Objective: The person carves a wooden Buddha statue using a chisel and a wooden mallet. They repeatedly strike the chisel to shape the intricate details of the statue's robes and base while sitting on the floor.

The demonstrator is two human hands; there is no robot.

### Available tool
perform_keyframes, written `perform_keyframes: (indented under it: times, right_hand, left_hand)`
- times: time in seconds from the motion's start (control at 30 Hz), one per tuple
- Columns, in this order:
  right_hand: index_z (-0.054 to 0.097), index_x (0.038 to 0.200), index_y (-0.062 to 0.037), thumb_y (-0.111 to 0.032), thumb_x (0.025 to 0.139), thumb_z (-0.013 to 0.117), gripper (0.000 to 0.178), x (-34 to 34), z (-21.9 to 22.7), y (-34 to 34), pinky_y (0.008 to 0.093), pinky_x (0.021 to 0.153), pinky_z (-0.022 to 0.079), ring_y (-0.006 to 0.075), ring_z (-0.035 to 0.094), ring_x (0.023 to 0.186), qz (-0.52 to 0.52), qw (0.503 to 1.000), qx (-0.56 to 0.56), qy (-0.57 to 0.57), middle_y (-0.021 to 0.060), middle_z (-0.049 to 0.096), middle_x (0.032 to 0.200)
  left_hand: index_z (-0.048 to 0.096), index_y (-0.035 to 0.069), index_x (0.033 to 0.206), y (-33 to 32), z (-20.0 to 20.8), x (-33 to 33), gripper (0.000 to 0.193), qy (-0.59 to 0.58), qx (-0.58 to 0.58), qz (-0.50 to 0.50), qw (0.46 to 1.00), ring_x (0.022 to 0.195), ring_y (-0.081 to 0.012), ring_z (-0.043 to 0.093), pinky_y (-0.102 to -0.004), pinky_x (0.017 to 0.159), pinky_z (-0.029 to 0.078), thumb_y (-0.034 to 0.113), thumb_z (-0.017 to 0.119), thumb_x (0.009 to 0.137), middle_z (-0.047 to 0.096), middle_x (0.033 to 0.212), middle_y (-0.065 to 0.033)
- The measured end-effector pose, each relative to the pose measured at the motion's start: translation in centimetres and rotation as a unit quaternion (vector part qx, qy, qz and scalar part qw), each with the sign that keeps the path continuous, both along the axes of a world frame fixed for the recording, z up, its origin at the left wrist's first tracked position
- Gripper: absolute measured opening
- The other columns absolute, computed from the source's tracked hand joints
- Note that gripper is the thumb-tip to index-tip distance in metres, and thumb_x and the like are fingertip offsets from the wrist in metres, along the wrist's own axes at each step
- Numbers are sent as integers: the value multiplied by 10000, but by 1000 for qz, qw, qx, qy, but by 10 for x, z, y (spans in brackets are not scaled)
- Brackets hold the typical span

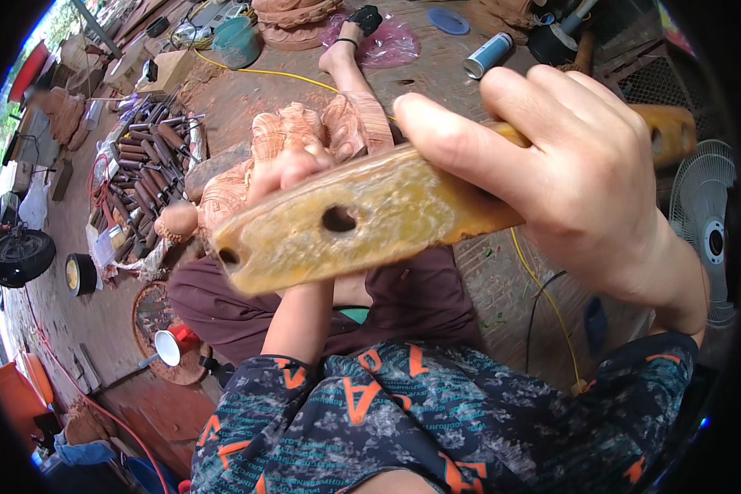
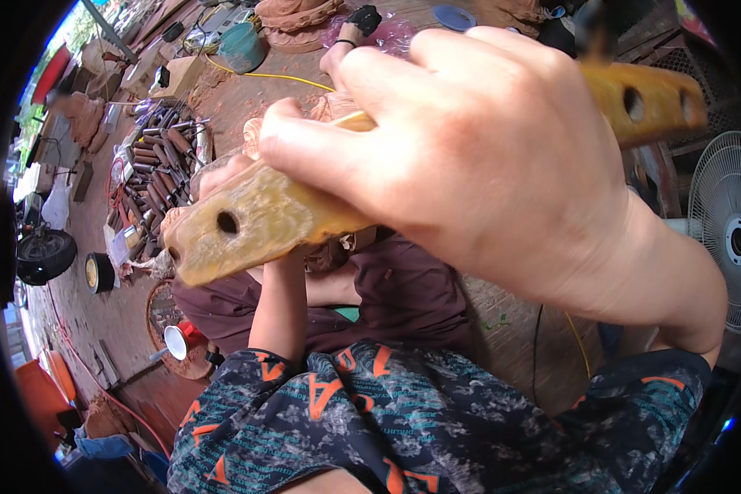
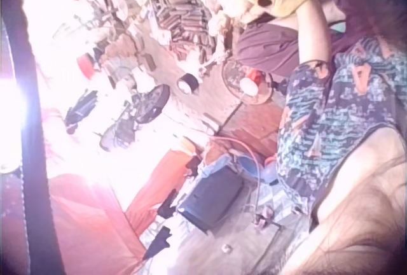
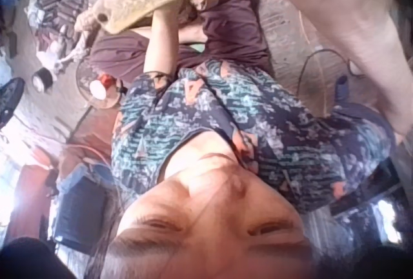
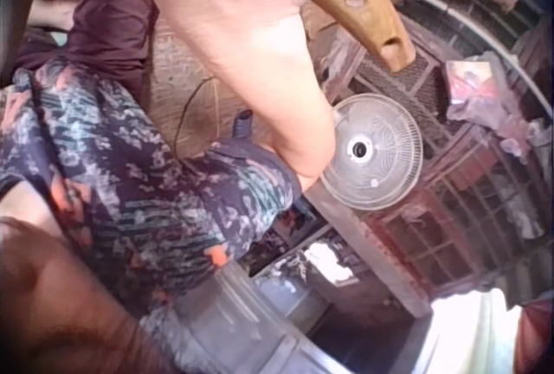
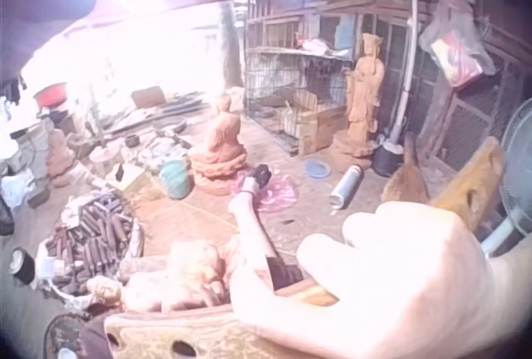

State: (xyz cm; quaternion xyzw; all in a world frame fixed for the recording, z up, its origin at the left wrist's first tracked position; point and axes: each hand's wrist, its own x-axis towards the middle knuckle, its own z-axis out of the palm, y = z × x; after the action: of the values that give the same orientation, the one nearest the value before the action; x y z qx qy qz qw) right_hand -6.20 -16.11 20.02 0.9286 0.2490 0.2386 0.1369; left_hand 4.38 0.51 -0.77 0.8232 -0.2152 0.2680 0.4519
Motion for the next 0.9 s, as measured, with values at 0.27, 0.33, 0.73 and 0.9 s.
perform_keyframes:
  times: [0.27,0.33,0.73,0.9]
  right_hand:
    - [606,1131,-27,-141,644,772,526,-3,-7,-15,309,525,448,199,566,595,44,984,150,88,80,651,927]
    - [592,1141,-10,-124,634,783,553,-5,-8,-17,303,538,460,198,579,610,33,982,159,101,93,675,989]
    - [567,1173,-9,-179,681,769,558,-11,11,-16,314,532,437,206,550,604,23,992,105,70,96,625,879]
    - [563,1195,-18,-179,715,744,537,-21,10,-33,330,563,439,225,549,628,-22,995,69,64,88,595,804]
  left_hand:
    - [541,79,881,-6,30,-16,253,-6,-201,-200,959,705,-186,546,-335,658,466,330,572,890,566,857,-68]
    - [543,79,871,-11,32,-17,248,-18,-197,-227,953,690,-186,543,-333,642,461,324,578,879,558,839,-64]
    - [553,75,813,-42,42,-26,222,-85,-165,-355,916,599,-191,524,-323,545,437,287,618,810,507,730,-41]
    - [557,73,789,-48,47,-32,213,-118,-151,-381,904,561,-193,516,-319,505,427,272,634,781,486,684,-32]
